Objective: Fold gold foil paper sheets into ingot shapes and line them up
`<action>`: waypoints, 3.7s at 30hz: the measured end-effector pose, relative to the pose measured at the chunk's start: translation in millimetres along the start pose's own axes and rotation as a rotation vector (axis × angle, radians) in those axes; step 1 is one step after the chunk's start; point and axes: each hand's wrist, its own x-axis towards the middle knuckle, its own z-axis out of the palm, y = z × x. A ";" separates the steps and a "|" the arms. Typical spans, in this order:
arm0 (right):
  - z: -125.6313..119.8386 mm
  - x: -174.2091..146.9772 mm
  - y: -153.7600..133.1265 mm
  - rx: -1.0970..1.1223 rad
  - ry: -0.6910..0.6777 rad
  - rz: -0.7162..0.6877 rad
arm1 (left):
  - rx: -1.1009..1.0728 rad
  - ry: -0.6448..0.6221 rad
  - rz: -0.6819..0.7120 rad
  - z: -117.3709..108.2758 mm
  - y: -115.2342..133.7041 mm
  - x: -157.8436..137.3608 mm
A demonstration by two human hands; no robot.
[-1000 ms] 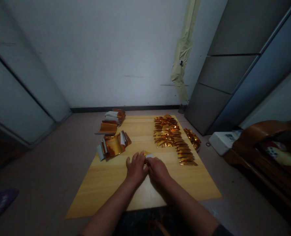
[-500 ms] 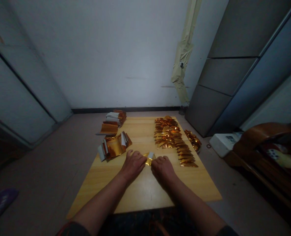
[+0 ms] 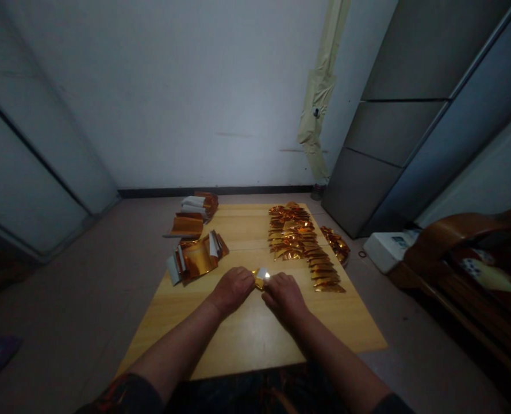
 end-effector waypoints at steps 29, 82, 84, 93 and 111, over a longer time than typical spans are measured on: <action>9.8 26.2 -6.9 -0.046 -0.034 0.390 | -0.225 -0.091 -0.763 -0.9 24.9 22.6; 11.1 22.5 8.3 -0.162 -0.010 0.151 | -0.063 -0.104 -0.610 -5.2 27.6 20.8; 10.9 20.5 14.8 -0.156 -0.002 0.078 | -0.093 -0.112 -0.548 -7.7 22.9 17.7; 14.0 29.3 35.6 -0.175 -0.005 -0.111 | -0.129 -0.216 -0.394 -13.6 5.8 15.3; 16.9 31.1 34.2 -0.222 0.059 -0.179 | 0.121 -0.150 -0.175 7.5 0.3 10.0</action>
